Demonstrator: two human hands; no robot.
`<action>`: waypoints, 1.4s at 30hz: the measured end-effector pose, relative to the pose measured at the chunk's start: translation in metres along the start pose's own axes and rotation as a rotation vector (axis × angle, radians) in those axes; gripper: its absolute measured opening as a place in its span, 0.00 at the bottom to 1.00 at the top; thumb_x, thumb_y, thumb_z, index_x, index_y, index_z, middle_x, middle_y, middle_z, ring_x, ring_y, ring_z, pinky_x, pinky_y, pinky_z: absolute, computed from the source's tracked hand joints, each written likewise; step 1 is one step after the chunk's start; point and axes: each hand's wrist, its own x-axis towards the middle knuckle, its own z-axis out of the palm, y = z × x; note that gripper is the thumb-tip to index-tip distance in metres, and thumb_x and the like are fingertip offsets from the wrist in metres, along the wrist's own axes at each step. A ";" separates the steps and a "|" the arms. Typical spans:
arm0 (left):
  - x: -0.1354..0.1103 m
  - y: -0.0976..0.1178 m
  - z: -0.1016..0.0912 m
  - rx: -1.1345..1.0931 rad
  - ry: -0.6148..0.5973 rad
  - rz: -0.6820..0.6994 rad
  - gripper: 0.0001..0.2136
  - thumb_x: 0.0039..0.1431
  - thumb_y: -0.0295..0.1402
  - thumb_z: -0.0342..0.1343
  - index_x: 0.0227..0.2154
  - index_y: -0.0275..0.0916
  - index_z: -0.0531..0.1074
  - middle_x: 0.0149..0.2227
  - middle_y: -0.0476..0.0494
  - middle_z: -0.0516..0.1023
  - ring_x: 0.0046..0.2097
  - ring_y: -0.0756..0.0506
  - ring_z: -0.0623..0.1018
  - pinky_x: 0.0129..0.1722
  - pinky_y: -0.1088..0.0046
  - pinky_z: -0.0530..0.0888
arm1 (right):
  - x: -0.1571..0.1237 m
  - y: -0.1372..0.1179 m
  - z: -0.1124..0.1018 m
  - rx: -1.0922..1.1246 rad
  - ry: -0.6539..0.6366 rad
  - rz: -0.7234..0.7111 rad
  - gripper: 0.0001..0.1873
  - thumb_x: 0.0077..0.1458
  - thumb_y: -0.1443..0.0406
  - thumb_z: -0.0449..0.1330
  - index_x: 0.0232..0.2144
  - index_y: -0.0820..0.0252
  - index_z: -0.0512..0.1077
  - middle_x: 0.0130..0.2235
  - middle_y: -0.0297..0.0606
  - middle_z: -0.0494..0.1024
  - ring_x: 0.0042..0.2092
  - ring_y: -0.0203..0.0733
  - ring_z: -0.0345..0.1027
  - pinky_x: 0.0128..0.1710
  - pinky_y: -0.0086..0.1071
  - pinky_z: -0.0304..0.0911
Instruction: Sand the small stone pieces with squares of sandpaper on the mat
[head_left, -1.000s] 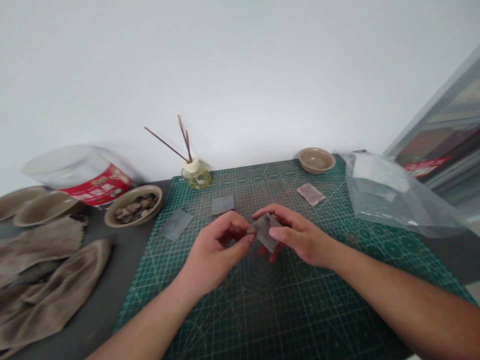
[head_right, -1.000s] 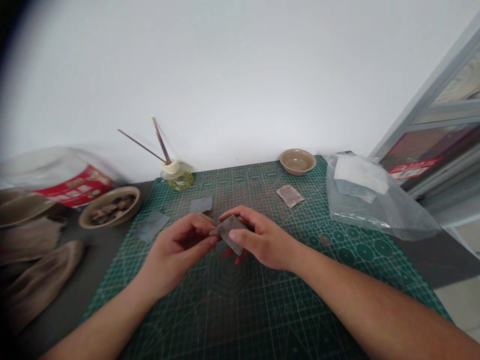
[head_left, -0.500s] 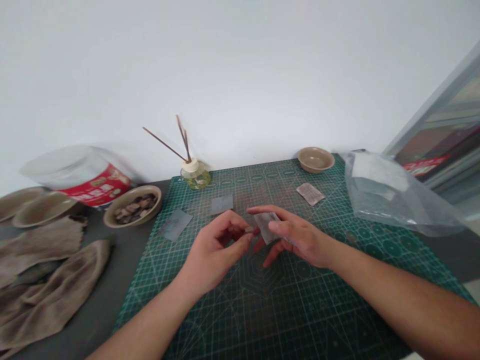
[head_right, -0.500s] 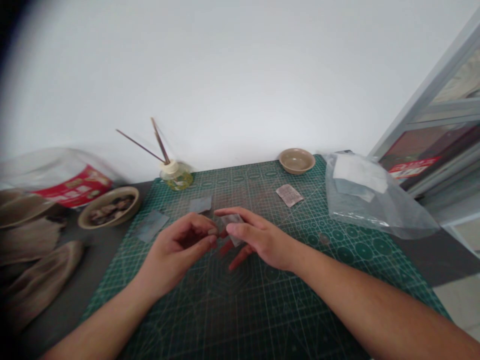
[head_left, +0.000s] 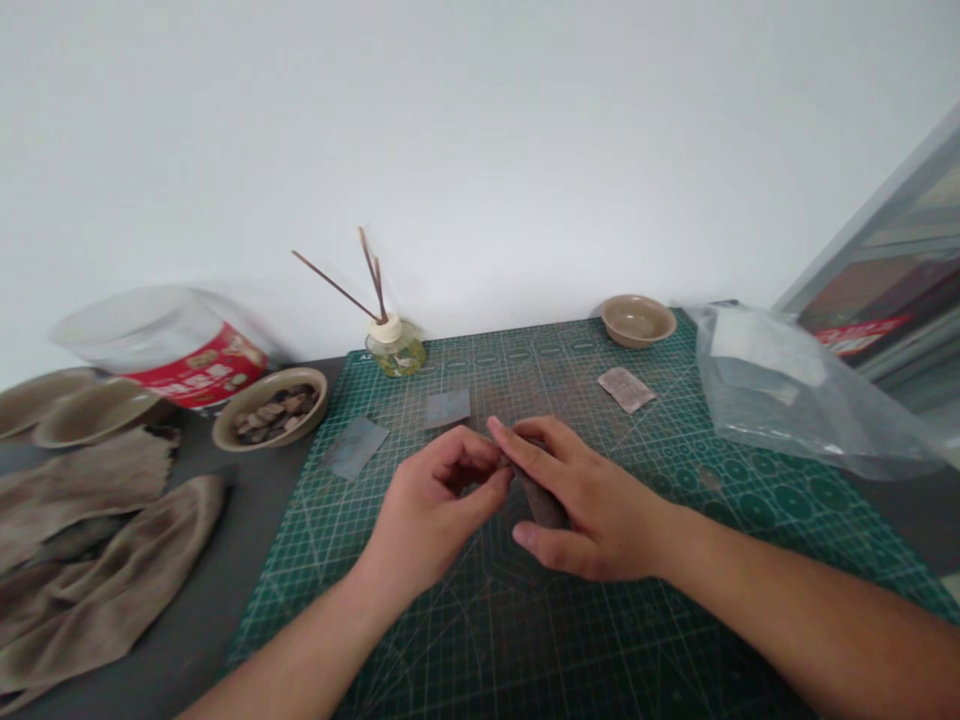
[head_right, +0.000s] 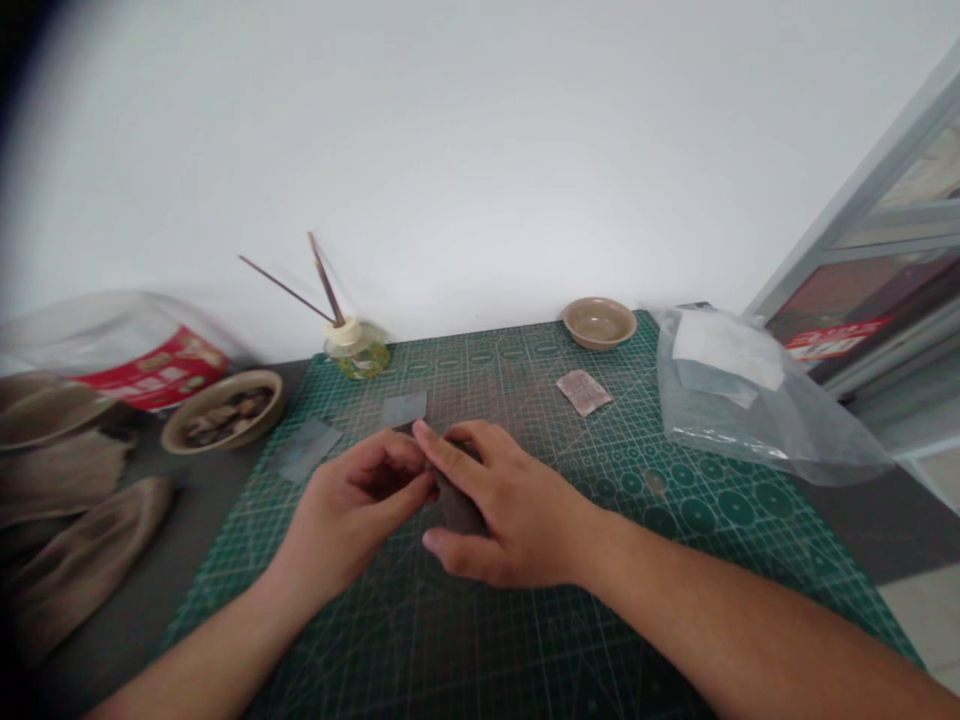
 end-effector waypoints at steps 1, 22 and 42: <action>-0.001 0.000 0.000 0.006 0.014 0.008 0.03 0.55 0.29 0.62 0.31 0.38 0.74 0.30 0.49 0.78 0.33 0.49 0.76 0.34 0.74 0.73 | 0.000 0.000 0.000 -0.035 0.004 0.000 0.46 0.58 0.54 0.59 0.70 0.58 0.41 0.60 0.50 0.58 0.61 0.53 0.52 0.61 0.51 0.53; -0.007 0.000 0.001 0.072 0.098 0.040 0.02 0.55 0.30 0.62 0.30 0.39 0.75 0.27 0.50 0.79 0.29 0.49 0.78 0.30 0.75 0.74 | 0.003 -0.003 0.005 -0.280 0.084 -0.028 0.45 0.58 0.53 0.57 0.70 0.57 0.40 0.58 0.51 0.61 0.56 0.56 0.56 0.56 0.55 0.58; -0.005 -0.003 0.002 -0.021 0.112 0.187 0.06 0.54 0.21 0.60 0.29 0.39 0.73 0.27 0.53 0.77 0.29 0.53 0.77 0.31 0.82 0.74 | 0.004 -0.006 0.011 -0.155 0.103 -0.077 0.47 0.58 0.53 0.57 0.70 0.62 0.39 0.59 0.50 0.60 0.58 0.53 0.54 0.60 0.50 0.56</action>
